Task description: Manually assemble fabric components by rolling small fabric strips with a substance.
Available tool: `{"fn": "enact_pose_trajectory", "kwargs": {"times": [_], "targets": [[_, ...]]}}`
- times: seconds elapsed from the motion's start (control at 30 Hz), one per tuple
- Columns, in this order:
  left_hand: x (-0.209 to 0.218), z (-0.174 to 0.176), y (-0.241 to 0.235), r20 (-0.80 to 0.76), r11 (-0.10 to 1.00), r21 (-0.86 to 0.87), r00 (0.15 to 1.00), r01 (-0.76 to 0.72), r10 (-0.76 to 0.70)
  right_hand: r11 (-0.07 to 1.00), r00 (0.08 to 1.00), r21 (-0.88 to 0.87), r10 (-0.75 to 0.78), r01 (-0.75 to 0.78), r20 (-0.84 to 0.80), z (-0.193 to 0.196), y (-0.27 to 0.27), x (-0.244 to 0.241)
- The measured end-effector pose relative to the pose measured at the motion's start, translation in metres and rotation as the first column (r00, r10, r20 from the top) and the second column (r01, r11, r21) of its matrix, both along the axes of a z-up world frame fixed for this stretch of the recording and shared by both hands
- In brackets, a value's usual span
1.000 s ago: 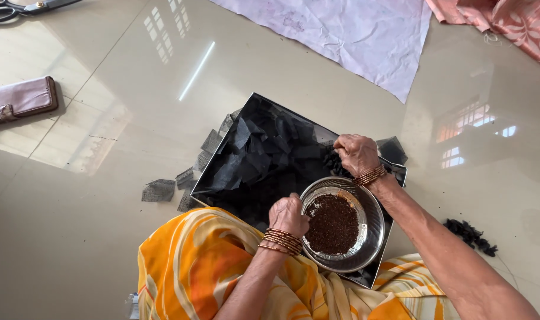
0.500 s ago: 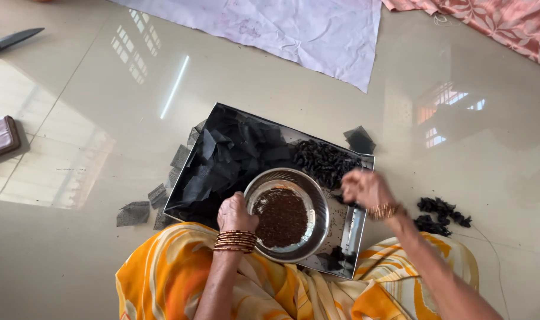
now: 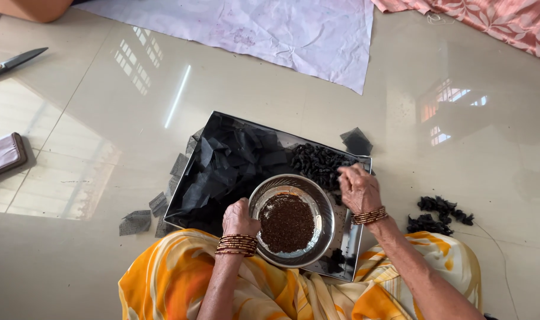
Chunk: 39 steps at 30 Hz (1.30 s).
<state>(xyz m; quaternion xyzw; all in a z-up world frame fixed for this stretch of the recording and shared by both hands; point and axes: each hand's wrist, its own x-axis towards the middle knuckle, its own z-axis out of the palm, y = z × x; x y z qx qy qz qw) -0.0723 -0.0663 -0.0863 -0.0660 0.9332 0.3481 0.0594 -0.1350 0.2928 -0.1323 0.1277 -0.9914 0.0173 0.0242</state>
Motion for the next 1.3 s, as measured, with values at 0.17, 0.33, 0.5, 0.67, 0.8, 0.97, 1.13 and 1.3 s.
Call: {"fn": "enact_pose_trajectory", "kwargs": {"times": [0.17,0.33,0.5,0.67,0.8,0.97,1.13,1.3], "targets": [[0.003,0.0,0.01,0.056,0.999,0.028,0.998,0.019,-0.02,0.981,0.931,0.174,0.136,-0.08,-0.34,0.042,-0.014,0.008],[0.007,-0.005,0.02,-0.06,0.993,0.117,0.998,0.037,-0.03,0.974,0.931,-0.135,0.127,-0.183,-0.342,0.061,-0.027,0.016],[0.004,0.0,0.02,0.003,0.982,0.144,0.992,0.126,-0.127,0.858,0.908,-0.511,-0.167,-0.058,-0.384,0.08,-0.019,0.031],[-0.008,0.008,-0.042,-0.213,0.965,-0.187,0.967,-0.182,0.142,0.637,0.963,-0.77,-0.216,0.013,-0.163,0.113,-0.039,0.077],[-0.007,-0.018,-0.075,-0.403,0.945,-0.163,0.894,-0.282,0.197,0.626,0.974,-0.777,-0.209,0.061,-0.092,0.084,-0.044,0.106],[0.003,0.033,-0.02,0.079,0.918,-0.352,0.983,0.181,-0.163,0.784,0.987,-0.611,0.019,-0.114,-0.161,0.082,-0.079,0.122],[-0.002,-0.012,-0.01,0.083,0.898,-0.413,0.988,0.152,-0.129,0.8,0.983,-0.576,0.087,-0.167,-0.165,0.102,-0.094,0.123],[0.007,0.02,-0.032,-0.08,0.993,-0.096,0.993,0.075,-0.082,0.741,0.996,-0.67,-0.034,-0.026,-0.077,0.092,-0.075,0.116]]}}
